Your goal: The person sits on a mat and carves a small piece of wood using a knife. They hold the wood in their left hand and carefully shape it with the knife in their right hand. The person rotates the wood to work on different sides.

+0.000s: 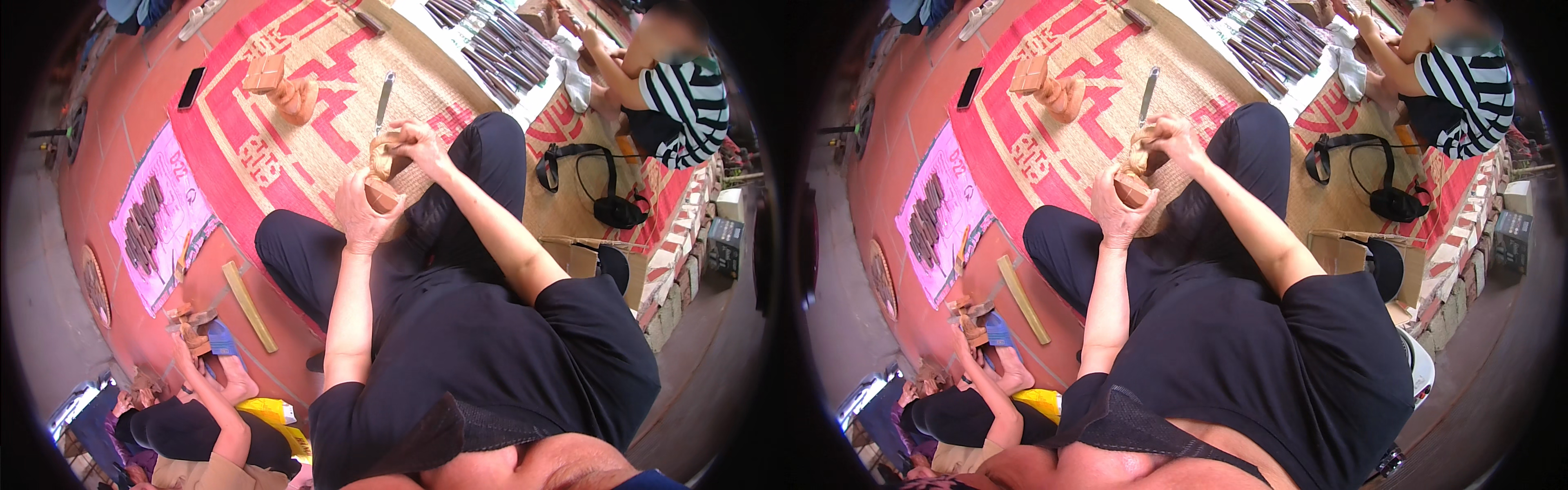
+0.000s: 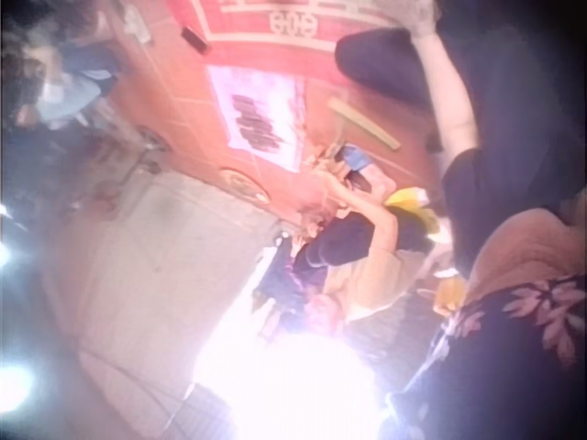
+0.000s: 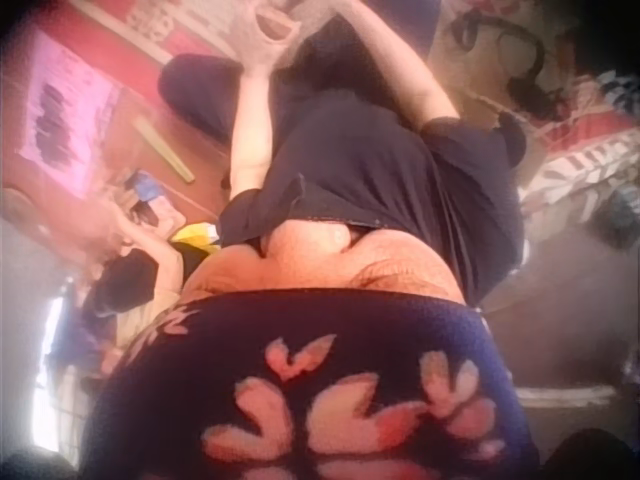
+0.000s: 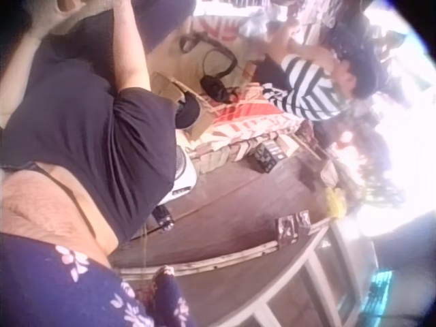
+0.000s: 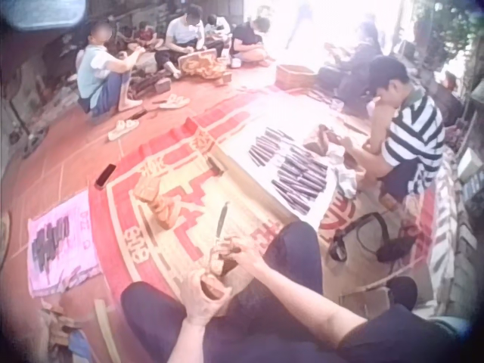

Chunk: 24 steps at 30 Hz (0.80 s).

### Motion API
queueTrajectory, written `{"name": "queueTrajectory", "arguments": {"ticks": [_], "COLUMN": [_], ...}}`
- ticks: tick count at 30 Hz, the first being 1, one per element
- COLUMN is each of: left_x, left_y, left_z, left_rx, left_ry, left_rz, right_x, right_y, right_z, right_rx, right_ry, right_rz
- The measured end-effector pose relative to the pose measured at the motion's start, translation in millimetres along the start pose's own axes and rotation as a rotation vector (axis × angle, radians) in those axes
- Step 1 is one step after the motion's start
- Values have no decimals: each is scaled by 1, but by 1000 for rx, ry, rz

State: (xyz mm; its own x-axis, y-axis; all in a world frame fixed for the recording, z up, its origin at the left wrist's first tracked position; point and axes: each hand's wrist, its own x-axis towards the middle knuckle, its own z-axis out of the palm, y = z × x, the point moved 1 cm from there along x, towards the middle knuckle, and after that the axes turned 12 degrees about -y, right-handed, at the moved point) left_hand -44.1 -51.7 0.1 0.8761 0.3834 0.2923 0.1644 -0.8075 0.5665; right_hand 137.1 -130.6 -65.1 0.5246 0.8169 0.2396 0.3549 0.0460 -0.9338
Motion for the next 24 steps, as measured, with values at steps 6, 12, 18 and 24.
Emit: {"name": "queueTrajectory", "arguments": {"ticks": [6,12,18,24], "left_x": [-2,-1,-2,0], "left_y": [-2,1,-2,-2], "left_z": [3,-1,3,2], "left_rx": [4,-26,-13,-43], "left_ry": [28,-4,-2,66], "left_rz": [47,39,7,45], "right_x": [10,6,9,8], "right_y": [-51,21,-32,12], "right_z": [-3,-17,-2,-16], "right_rx": [129,62,144,24], "right_ry": [-209,-175,-252,-173], "right_rz": [68,129,-4,78]}}
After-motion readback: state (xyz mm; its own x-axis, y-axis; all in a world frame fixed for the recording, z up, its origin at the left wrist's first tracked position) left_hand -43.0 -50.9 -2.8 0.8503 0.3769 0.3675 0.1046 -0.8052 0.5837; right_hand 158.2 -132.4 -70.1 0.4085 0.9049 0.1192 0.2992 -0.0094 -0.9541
